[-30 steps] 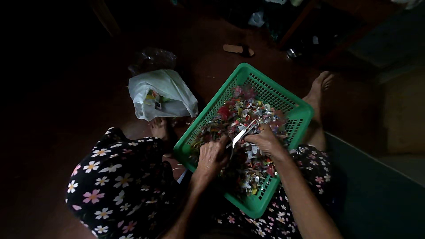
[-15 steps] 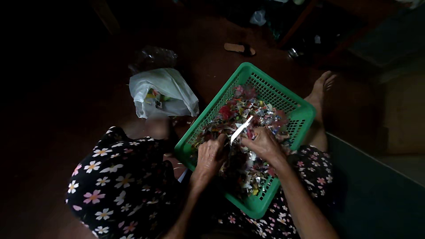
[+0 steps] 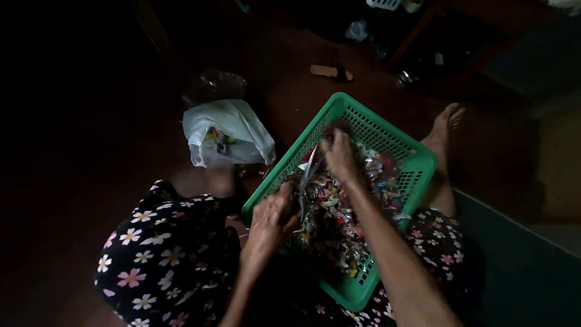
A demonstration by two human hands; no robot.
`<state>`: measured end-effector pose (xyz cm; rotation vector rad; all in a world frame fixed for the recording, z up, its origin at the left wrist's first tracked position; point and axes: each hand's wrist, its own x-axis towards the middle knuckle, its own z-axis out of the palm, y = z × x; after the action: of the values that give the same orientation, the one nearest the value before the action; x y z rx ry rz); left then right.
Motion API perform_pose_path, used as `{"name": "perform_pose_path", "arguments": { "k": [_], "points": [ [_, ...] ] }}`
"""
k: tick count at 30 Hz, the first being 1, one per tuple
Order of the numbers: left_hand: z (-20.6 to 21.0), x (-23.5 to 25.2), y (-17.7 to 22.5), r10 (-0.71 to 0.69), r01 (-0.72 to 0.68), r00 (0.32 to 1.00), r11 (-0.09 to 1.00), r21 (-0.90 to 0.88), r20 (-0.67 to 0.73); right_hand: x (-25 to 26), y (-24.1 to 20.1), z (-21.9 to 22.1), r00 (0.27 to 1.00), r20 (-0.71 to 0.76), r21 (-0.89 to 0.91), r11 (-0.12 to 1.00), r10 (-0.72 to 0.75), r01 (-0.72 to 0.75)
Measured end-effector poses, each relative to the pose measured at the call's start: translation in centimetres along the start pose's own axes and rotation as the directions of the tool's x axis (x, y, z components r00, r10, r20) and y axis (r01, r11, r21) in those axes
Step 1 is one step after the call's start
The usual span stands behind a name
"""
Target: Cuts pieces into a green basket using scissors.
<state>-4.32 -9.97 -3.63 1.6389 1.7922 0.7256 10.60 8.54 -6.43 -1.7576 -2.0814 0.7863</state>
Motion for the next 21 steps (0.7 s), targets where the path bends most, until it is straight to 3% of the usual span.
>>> {"name": "perform_pose_path", "arguments": {
  "k": [4,7,10,13,16,18,21],
  "points": [
    [-0.1,0.1,0.0,-0.029,0.030,0.997,0.999,0.022,-0.069,-8.1,-2.4,3.8,0.940,0.256,-0.215,0.935,-0.224,0.281],
    [0.0,0.3,0.1,-0.057,0.057,0.998,0.998,0.020,-0.026,-12.8,-1.7,3.9,0.837,0.517,-0.292,0.882,-0.180,0.371],
    [0.2,0.5,0.5,-0.104,0.101,0.992,0.994,0.045,0.073,-15.4,1.8,2.8,0.848,0.417,-0.306,0.829,-0.326,0.469],
    [0.6,0.9,0.7,-0.168,0.152,0.970,0.983,0.102,0.176,-12.7,3.5,-0.1,0.932,0.345,-0.373,0.896,-0.106,0.240],
    [1.9,1.2,0.4,-0.123,0.104,0.969,0.990,0.100,0.212,-9.7,3.9,-2.9,0.969,0.247,-0.162,0.987,0.028,0.013],
    [2.7,1.3,-0.1,-0.077,0.059,0.964,0.995,0.075,0.255,-9.1,3.5,-4.1,0.970,0.234,-0.004,0.998,0.062,-0.063],
    [3.5,1.5,-0.3,-0.006,0.005,0.956,1.000,0.005,0.292,-9.6,3.3,-4.5,0.976,0.216,0.153,0.987,0.006,-0.040]
  ]
}}
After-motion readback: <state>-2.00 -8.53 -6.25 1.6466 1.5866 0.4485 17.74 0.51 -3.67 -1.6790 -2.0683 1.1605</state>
